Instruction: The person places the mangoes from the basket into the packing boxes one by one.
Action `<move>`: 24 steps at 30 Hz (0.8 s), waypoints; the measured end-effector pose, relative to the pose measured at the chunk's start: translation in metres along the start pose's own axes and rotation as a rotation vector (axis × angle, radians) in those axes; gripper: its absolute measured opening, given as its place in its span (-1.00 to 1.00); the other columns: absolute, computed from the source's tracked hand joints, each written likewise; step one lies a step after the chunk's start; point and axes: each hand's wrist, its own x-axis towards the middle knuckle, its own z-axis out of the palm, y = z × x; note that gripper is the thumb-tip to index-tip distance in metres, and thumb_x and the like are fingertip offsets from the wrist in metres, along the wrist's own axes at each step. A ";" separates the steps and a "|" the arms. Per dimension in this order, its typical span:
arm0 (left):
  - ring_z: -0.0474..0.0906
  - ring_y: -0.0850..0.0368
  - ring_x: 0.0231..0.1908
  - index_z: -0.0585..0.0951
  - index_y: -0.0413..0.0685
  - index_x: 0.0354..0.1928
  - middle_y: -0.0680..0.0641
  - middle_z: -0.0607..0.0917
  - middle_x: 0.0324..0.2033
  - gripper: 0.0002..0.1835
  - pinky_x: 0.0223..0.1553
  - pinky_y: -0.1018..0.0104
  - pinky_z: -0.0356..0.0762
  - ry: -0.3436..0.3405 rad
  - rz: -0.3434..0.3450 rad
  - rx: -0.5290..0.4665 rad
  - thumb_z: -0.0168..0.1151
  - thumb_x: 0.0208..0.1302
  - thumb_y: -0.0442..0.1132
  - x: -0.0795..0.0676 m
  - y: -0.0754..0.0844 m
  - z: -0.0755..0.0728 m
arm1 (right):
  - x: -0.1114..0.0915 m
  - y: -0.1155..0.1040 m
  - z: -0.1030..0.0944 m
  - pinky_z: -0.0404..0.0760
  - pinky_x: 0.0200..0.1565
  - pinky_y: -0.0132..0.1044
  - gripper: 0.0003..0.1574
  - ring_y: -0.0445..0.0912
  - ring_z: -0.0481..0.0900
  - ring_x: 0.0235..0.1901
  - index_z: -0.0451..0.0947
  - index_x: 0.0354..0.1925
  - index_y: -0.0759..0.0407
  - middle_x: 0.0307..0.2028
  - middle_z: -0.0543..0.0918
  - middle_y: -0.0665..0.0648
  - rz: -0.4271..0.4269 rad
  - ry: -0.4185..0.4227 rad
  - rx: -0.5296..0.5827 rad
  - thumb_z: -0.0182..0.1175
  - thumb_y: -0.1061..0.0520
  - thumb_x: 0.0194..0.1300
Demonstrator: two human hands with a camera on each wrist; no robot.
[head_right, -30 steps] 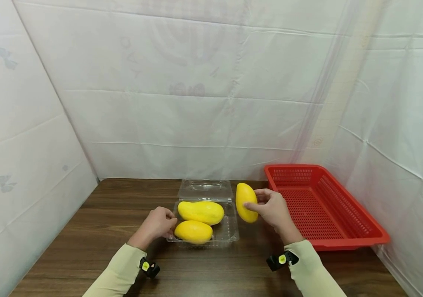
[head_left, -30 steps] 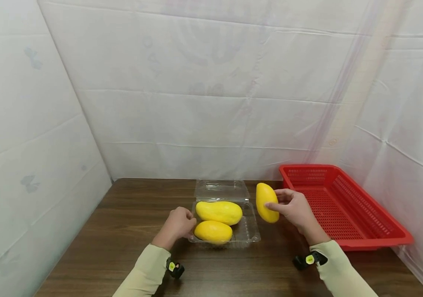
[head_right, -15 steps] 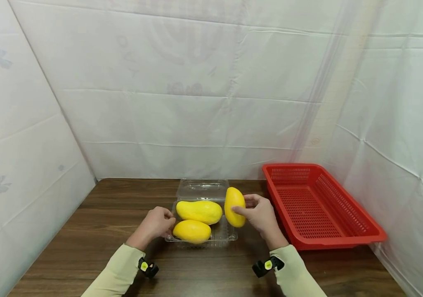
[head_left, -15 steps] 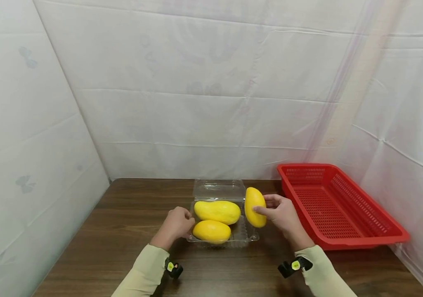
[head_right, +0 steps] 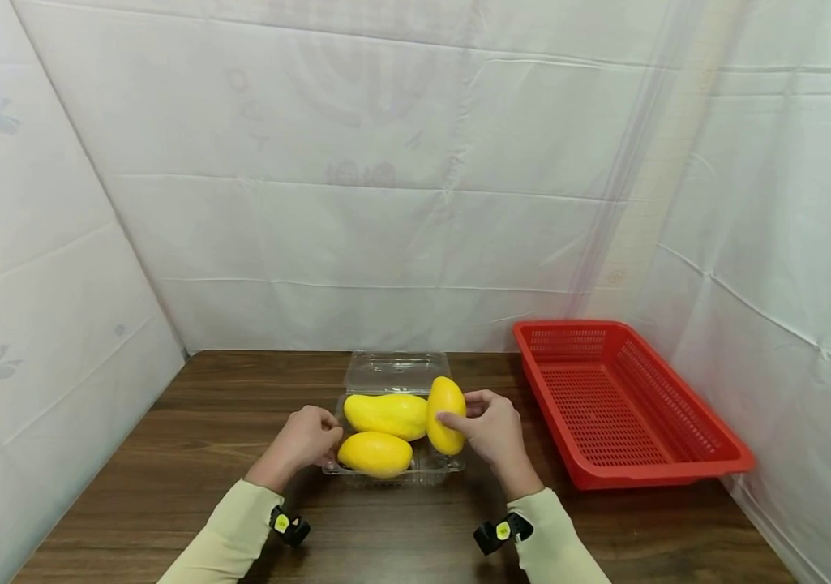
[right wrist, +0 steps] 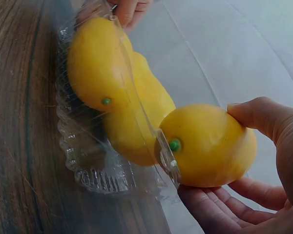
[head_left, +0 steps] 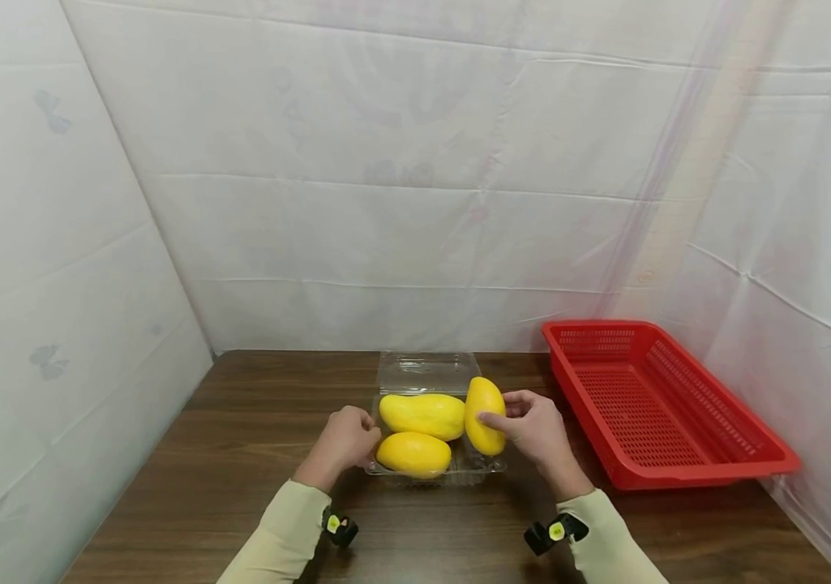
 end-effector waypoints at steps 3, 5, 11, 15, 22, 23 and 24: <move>0.64 0.14 -0.61 0.63 -0.19 -0.41 -0.11 0.64 -0.52 -0.82 -0.45 0.23 0.71 -0.001 0.001 -0.001 0.13 0.37 -0.31 0.000 0.000 -0.001 | -0.002 -0.002 0.002 0.76 -0.24 -0.21 -0.27 -0.08 0.70 -0.27 0.65 -0.01 0.29 -0.19 0.77 0.21 -0.010 0.008 -0.041 0.62 -0.13 -0.01; 0.64 0.14 -0.61 0.62 -0.19 -0.42 -0.11 0.64 -0.53 -0.81 -0.45 0.23 0.71 -0.004 0.003 -0.002 0.13 0.36 -0.32 0.000 0.000 -0.001 | -0.004 -0.004 0.003 0.76 -0.25 -0.21 -0.27 -0.08 0.69 -0.30 0.65 -0.03 0.29 -0.21 0.77 0.20 -0.017 0.016 -0.066 0.62 -0.14 -0.02; 0.64 0.14 -0.61 0.63 -0.20 -0.40 -0.11 0.64 -0.52 -0.83 -0.47 0.26 0.70 -0.002 0.005 -0.012 0.14 0.35 -0.32 -0.002 0.001 -0.001 | -0.006 -0.011 0.007 0.74 -0.30 -0.24 -0.28 -0.10 0.67 -0.35 0.66 -0.06 0.28 -0.27 0.76 0.18 -0.043 0.034 -0.138 0.63 -0.16 -0.04; 0.65 0.15 -0.62 0.63 -0.20 -0.40 -0.11 0.64 -0.52 -0.83 -0.47 0.25 0.70 0.002 0.012 -0.008 0.14 0.34 -0.32 -0.001 0.000 -0.001 | -0.006 -0.013 0.010 0.73 -0.31 -0.25 -0.29 -0.11 0.66 -0.37 0.67 -0.08 0.28 -0.29 0.76 0.16 -0.057 0.039 -0.170 0.63 -0.15 -0.05; 0.66 0.15 -0.62 0.63 -0.20 -0.41 -0.10 0.65 -0.52 -0.82 -0.46 0.25 0.71 0.002 0.019 0.002 0.13 0.34 -0.32 0.000 0.000 -0.001 | -0.007 -0.015 0.014 0.75 -0.30 -0.22 -0.31 -0.10 0.65 -0.38 0.65 -0.09 0.28 -0.30 0.74 0.16 -0.058 0.024 -0.200 0.63 -0.13 -0.04; 0.66 0.15 -0.62 0.63 -0.20 -0.43 -0.10 0.64 -0.53 -0.81 -0.47 0.25 0.71 0.001 0.019 0.004 0.13 0.34 -0.32 0.000 0.000 -0.001 | -0.007 -0.015 0.014 0.75 -0.31 -0.22 -0.31 -0.10 0.65 -0.39 0.65 -0.09 0.28 -0.30 0.74 0.16 -0.056 0.023 -0.203 0.63 -0.13 -0.04; 0.65 0.15 -0.62 0.62 -0.19 -0.45 -0.09 0.64 -0.54 -0.80 -0.47 0.25 0.70 0.002 0.019 0.007 0.13 0.34 -0.33 0.000 0.000 -0.001 | -0.008 -0.015 0.014 0.75 -0.31 -0.22 -0.31 -0.10 0.65 -0.39 0.65 -0.09 0.28 -0.31 0.73 0.15 -0.055 0.023 -0.206 0.63 -0.13 -0.04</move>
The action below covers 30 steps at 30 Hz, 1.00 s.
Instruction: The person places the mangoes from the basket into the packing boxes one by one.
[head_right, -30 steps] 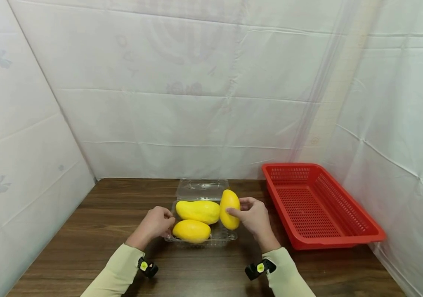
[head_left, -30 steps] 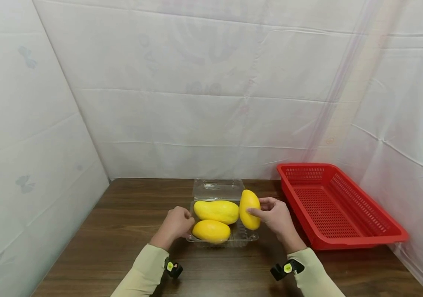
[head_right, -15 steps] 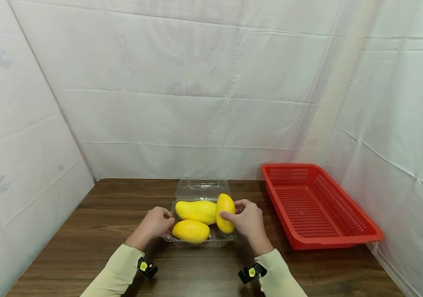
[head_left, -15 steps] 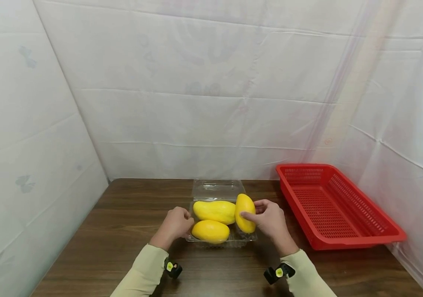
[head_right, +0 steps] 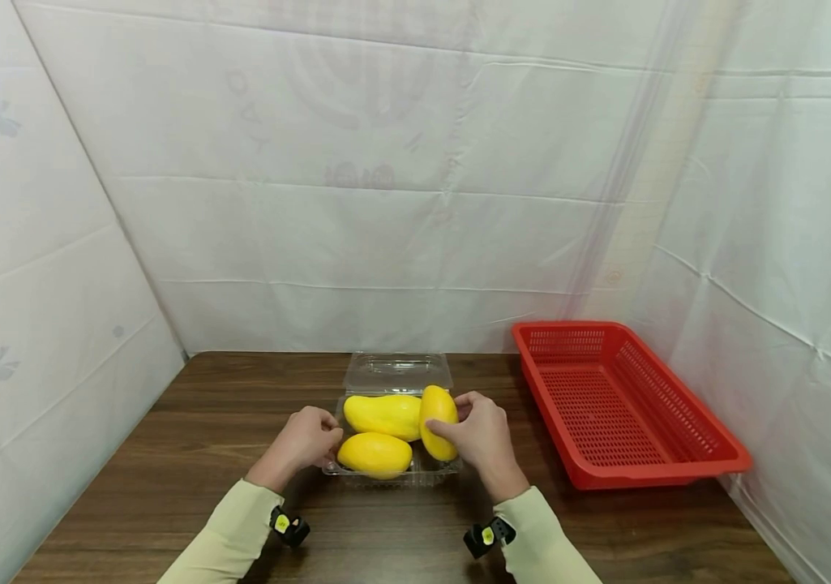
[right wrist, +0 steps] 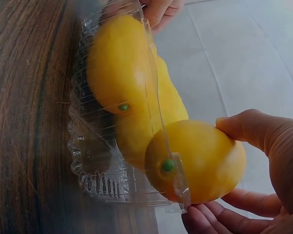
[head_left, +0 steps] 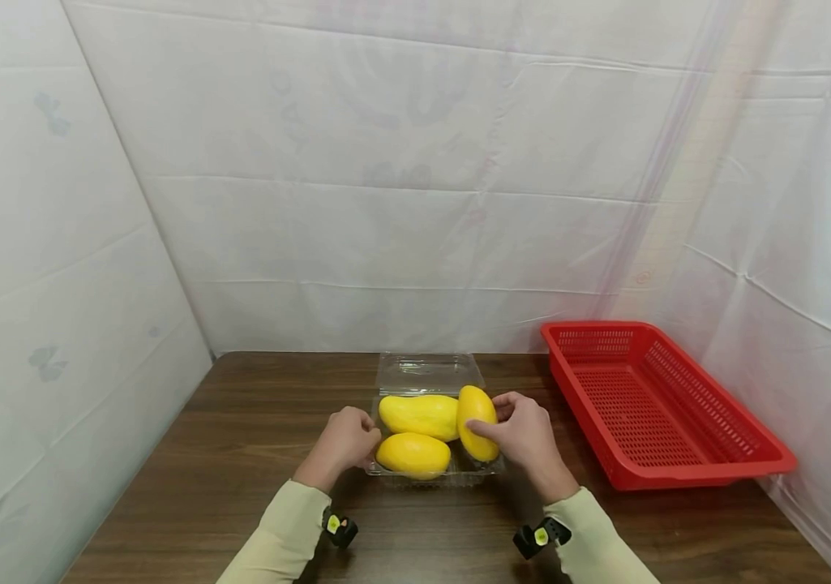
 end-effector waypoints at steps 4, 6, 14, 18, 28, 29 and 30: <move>0.64 0.15 -0.62 0.61 -0.17 -0.48 -0.09 0.63 -0.56 -0.79 -0.48 0.26 0.69 0.003 -0.005 0.008 0.13 0.33 -0.33 0.000 0.000 0.000 | -0.001 -0.001 0.000 0.74 -0.32 -0.22 -0.32 -0.10 0.64 -0.40 0.64 -0.09 0.28 -0.31 0.72 0.16 0.011 -0.014 -0.007 0.62 -0.12 -0.03; 0.64 0.15 -0.62 0.62 -0.17 -0.47 -0.09 0.64 -0.55 -0.79 -0.47 0.25 0.69 0.004 -0.007 0.010 0.13 0.34 -0.33 0.000 0.000 0.000 | -0.001 -0.001 0.000 0.73 -0.31 -0.23 -0.32 -0.10 0.63 -0.40 0.62 -0.09 0.28 -0.31 0.71 0.16 0.024 -0.026 -0.013 0.62 -0.12 -0.03; 0.64 0.14 -0.60 0.64 -0.18 -0.44 -0.09 0.66 -0.52 -0.80 -0.45 0.25 0.70 0.005 -0.009 0.017 0.14 0.35 -0.32 0.000 0.001 -0.001 | 0.000 0.001 0.003 0.73 -0.25 -0.24 -0.45 -0.07 0.58 -0.34 0.64 -0.09 0.24 -0.28 0.69 0.14 0.012 -0.061 -0.057 0.60 0.00 0.04; 0.64 0.15 -0.59 0.65 -0.19 -0.41 -0.09 0.65 -0.51 -0.81 -0.45 0.25 0.70 0.007 -0.013 0.019 0.14 0.35 -0.31 0.000 0.002 -0.002 | 0.001 0.004 0.006 0.74 -0.19 -0.23 -0.46 -0.07 0.60 -0.27 0.66 0.04 0.19 -0.15 0.72 0.13 -0.021 -0.084 -0.066 0.54 0.05 0.11; 0.65 0.14 -0.59 0.66 -0.21 -0.37 -0.10 0.66 -0.49 -0.83 -0.45 0.25 0.71 0.001 -0.013 0.012 0.14 0.35 -0.31 0.000 0.000 -0.001 | 0.007 0.014 0.010 0.70 -0.23 -0.30 -0.42 -0.09 0.62 -0.21 0.65 0.19 0.10 0.00 0.74 0.12 -0.097 -0.098 -0.072 0.47 -0.01 0.23; 0.65 0.14 -0.59 0.66 -0.21 -0.36 -0.10 0.66 -0.49 -0.83 -0.45 0.25 0.71 0.000 -0.013 0.010 0.14 0.35 -0.31 0.000 0.000 0.000 | 0.007 0.015 0.011 0.69 -0.25 -0.30 -0.44 -0.10 0.62 -0.22 0.66 0.18 0.10 -0.01 0.75 0.11 -0.104 -0.100 -0.071 0.47 0.00 0.23; 0.65 0.14 -0.59 0.66 -0.21 -0.35 -0.10 0.66 -0.48 -0.83 -0.44 0.24 0.71 0.000 -0.012 0.007 0.14 0.35 -0.31 0.000 0.000 0.000 | 0.008 0.015 0.011 0.67 -0.24 -0.31 -0.45 -0.10 0.61 -0.22 0.67 0.16 0.09 -0.02 0.75 0.10 -0.104 -0.099 -0.077 0.47 0.00 0.23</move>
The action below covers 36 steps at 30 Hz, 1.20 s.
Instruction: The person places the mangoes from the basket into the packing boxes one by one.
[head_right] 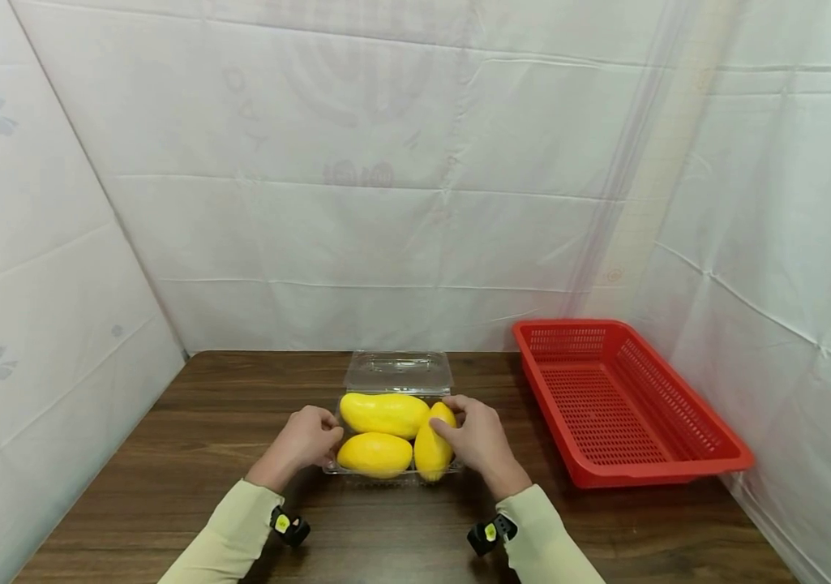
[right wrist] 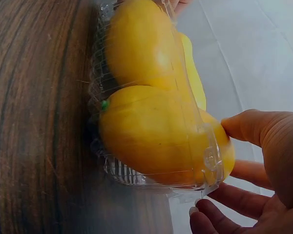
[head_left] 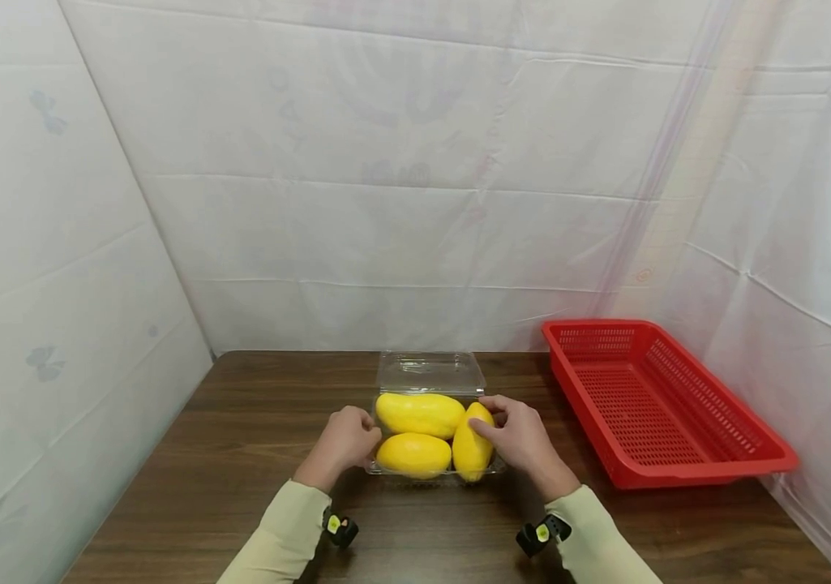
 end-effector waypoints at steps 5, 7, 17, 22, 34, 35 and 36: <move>0.66 0.14 -0.58 0.66 -0.23 -0.33 -0.11 0.67 -0.47 -0.83 -0.43 0.22 0.72 -0.002 0.001 -0.008 0.13 0.35 -0.32 -0.001 0.000 0.000 | 0.002 0.001 0.000 0.70 -0.14 -0.21 -0.47 -0.05 0.60 -0.16 0.67 0.15 0.14 0.05 0.71 0.16 -0.012 -0.001 -0.033 0.45 0.01 0.25; 0.66 0.14 -0.58 0.66 -0.23 -0.33 -0.11 0.67 -0.46 -0.83 -0.43 0.23 0.73 -0.003 0.000 -0.005 0.13 0.36 -0.32 -0.001 0.001 0.000 | 0.003 0.002 0.001 0.73 -0.09 -0.17 -0.47 -0.03 0.61 -0.12 0.66 0.15 0.14 0.09 0.68 0.18 -0.005 -0.006 -0.028 0.45 0.00 0.26; 0.65 0.14 -0.58 0.65 -0.22 -0.36 -0.10 0.65 -0.52 -0.80 -0.42 0.22 0.73 -0.021 -0.005 -0.023 0.17 0.41 -0.27 0.000 -0.001 0.001 | 0.018 0.018 -0.003 0.73 0.00 -0.08 -0.52 0.03 0.69 -0.01 0.67 0.10 0.11 0.05 0.71 0.15 0.040 -0.020 0.121 0.41 -0.07 0.30; 0.67 0.15 -0.58 0.69 -0.28 -0.18 -0.11 0.69 -0.49 -0.78 -0.39 0.21 0.74 -0.033 0.007 -0.041 0.22 0.43 -0.22 -0.001 -0.002 -0.003 | 0.028 0.023 -0.005 0.73 -0.06 -0.11 -0.48 0.03 0.67 -0.02 0.64 0.11 0.14 0.02 0.71 0.17 0.093 -0.021 0.173 0.39 -0.11 0.31; 0.73 0.07 -0.29 0.62 -0.29 0.09 -0.16 0.74 -0.22 -0.41 -0.16 0.14 0.76 -0.059 -0.020 -0.246 0.36 0.33 0.11 0.024 -0.014 -0.023 | 0.052 0.033 -0.011 0.74 0.00 -0.07 -0.35 0.01 0.69 -0.20 0.52 0.19 0.26 0.01 0.66 0.28 0.321 -0.055 0.400 0.34 -0.15 0.36; 0.73 0.06 -0.29 0.61 -0.29 0.11 -0.16 0.73 -0.21 -0.40 -0.17 0.15 0.76 -0.053 -0.030 -0.259 0.33 0.34 0.14 0.027 -0.014 -0.023 | 0.054 0.034 -0.012 0.75 -0.01 -0.08 -0.35 0.01 0.70 -0.20 0.53 0.19 0.27 0.00 0.67 0.29 0.326 -0.065 0.403 0.33 -0.15 0.36; 0.72 0.06 -0.29 0.61 -0.29 0.11 -0.17 0.73 -0.21 -0.39 -0.18 0.16 0.76 -0.045 -0.041 -0.269 0.31 0.36 0.15 0.030 -0.015 -0.022 | 0.055 0.034 -0.012 0.75 -0.02 -0.10 -0.36 0.00 0.70 -0.20 0.55 0.18 0.28 -0.01 0.68 0.29 0.330 -0.077 0.405 0.33 -0.15 0.37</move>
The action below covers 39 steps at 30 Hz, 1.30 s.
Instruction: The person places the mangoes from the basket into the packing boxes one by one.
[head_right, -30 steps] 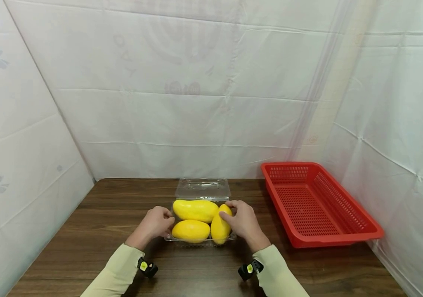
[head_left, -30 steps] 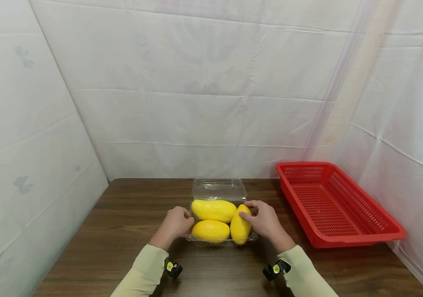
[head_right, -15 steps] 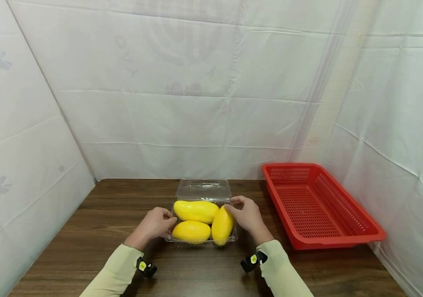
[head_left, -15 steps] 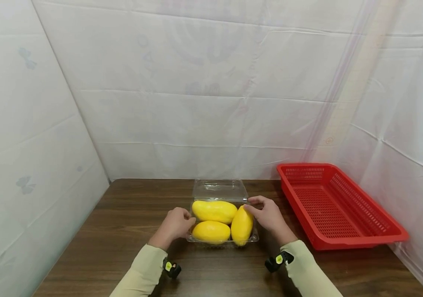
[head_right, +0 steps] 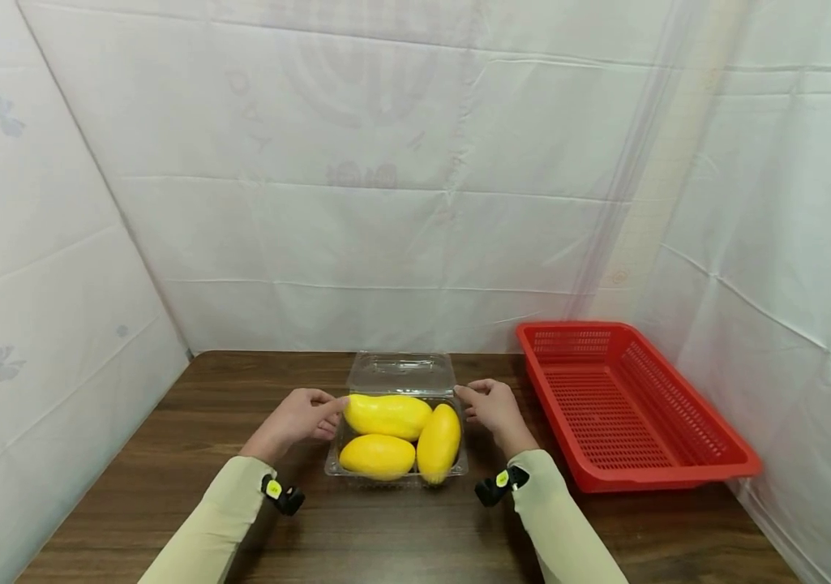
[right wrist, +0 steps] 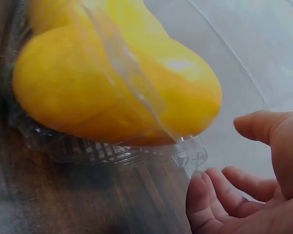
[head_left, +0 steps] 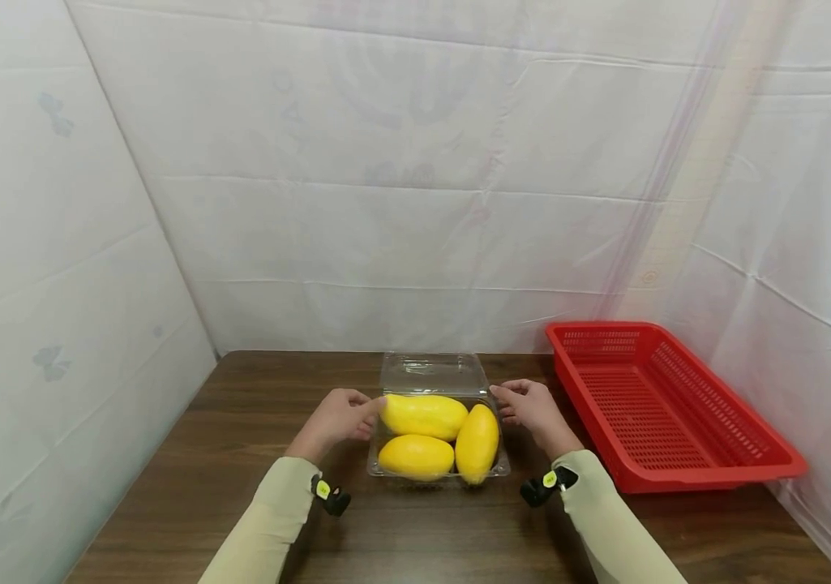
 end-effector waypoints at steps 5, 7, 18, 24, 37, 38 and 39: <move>0.67 0.06 -0.39 0.61 -0.35 0.11 -0.19 0.72 -0.28 -0.54 -0.29 0.23 0.74 0.039 -0.030 -0.047 0.15 0.53 -0.04 0.014 -0.003 0.003 | 0.010 0.003 0.000 0.75 -0.15 -0.24 -0.43 -0.02 0.68 -0.25 0.59 0.14 0.31 -0.12 0.70 0.23 0.035 -0.079 0.005 0.31 -0.09 0.39; 0.65 0.07 -0.42 0.62 -0.35 0.10 -0.19 0.71 -0.31 -0.61 -0.32 0.26 0.72 0.036 -0.028 -0.065 0.12 0.54 -0.12 0.019 -0.005 0.004 | 0.013 0.005 0.001 0.72 -0.21 -0.29 -0.47 -0.03 0.65 -0.30 0.59 0.14 0.31 -0.18 0.69 0.20 0.045 -0.104 0.018 0.29 -0.05 0.41; 0.58 0.11 -0.41 0.57 -0.30 0.23 -0.17 0.69 -0.23 -0.63 -0.32 0.27 0.65 -0.015 0.015 -0.157 0.16 0.51 -0.24 0.031 -0.008 0.006 | 0.023 0.012 0.005 0.66 -0.29 -0.36 -0.48 -0.10 0.60 -0.40 0.54 0.23 0.31 -0.24 0.72 0.13 0.046 -0.157 0.094 0.29 0.06 0.42; 0.55 0.12 -0.44 0.56 -0.31 0.23 -0.17 0.68 -0.24 -0.64 -0.34 0.27 0.62 -0.020 0.034 -0.177 0.16 0.50 -0.28 0.033 -0.011 0.007 | 0.023 0.013 0.006 0.63 -0.30 -0.38 -0.49 -0.11 0.59 -0.40 0.55 0.22 0.30 -0.27 0.71 0.11 0.055 -0.157 0.120 0.30 0.08 0.41; 0.55 0.13 -0.43 0.48 -0.34 0.33 -0.18 0.68 -0.18 -0.58 -0.32 0.28 0.61 -0.034 0.030 -0.201 0.11 0.52 -0.31 0.033 -0.008 0.006 | 0.026 0.015 0.008 0.66 -0.27 -0.38 -0.49 -0.11 0.57 -0.40 0.55 0.24 0.30 -0.24 0.70 0.10 0.063 -0.141 0.165 0.29 0.10 0.42; 0.55 0.13 -0.43 0.47 -0.33 0.34 -0.18 0.68 -0.19 -0.57 -0.33 0.29 0.61 -0.036 0.029 -0.203 0.11 0.52 -0.31 0.033 -0.008 0.006 | 0.027 0.015 0.008 0.66 -0.27 -0.37 -0.50 -0.11 0.57 -0.39 0.55 0.23 0.30 -0.23 0.70 0.11 0.064 -0.137 0.163 0.29 0.10 0.42; 0.55 0.13 -0.43 0.46 -0.33 0.35 -0.17 0.68 -0.20 -0.57 -0.33 0.29 0.60 -0.038 0.030 -0.202 0.11 0.52 -0.31 0.033 -0.008 0.006 | 0.027 0.015 0.008 0.66 -0.26 -0.37 -0.51 -0.11 0.57 -0.39 0.56 0.22 0.30 -0.22 0.70 0.11 0.064 -0.132 0.161 0.29 0.09 0.42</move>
